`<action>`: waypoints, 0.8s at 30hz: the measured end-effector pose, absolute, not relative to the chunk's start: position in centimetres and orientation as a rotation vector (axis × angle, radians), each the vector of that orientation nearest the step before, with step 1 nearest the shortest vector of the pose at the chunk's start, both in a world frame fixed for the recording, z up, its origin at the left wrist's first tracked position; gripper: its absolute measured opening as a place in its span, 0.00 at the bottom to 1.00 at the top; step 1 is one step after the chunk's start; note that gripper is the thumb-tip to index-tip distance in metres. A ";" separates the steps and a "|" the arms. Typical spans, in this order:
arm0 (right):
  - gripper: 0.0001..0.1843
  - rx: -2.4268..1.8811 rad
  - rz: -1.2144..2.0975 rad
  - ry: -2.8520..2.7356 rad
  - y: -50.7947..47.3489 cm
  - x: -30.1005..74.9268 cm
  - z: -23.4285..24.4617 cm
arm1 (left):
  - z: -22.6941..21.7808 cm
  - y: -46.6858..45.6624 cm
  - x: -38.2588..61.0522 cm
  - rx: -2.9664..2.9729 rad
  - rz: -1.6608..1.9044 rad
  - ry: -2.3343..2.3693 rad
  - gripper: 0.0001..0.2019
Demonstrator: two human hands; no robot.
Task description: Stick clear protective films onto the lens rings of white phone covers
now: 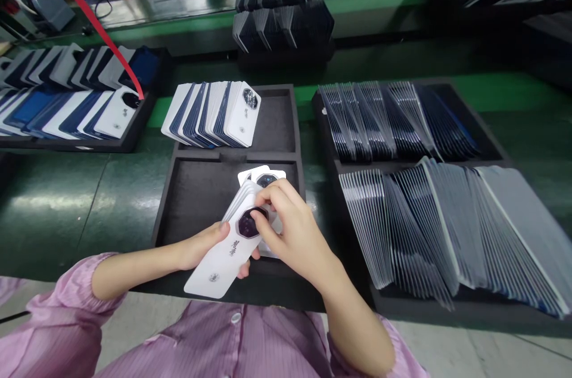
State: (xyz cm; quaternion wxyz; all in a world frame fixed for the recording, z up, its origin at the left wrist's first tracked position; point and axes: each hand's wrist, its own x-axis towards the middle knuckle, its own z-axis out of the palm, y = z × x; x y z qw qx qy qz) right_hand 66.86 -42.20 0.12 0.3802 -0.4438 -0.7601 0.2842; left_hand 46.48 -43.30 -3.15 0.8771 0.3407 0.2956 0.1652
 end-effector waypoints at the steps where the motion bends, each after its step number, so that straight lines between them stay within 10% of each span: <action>1: 0.04 -1.131 0.733 -1.943 -42.2 66.9 0.1 | -3.2 -43.3 46.5 0.714 0.343 0.617 0.40; 11: 0.08 -0.919 0.396 -1.932 -42.8 66.5 -0.1 | -2.8 -43.9 46.5 0.658 0.437 0.520 0.44; 24: 0.16 -0.915 1.590 -0.346 -40.3 67.4 -0.9 | -2.6 -43.7 46.2 0.502 0.452 0.291 0.48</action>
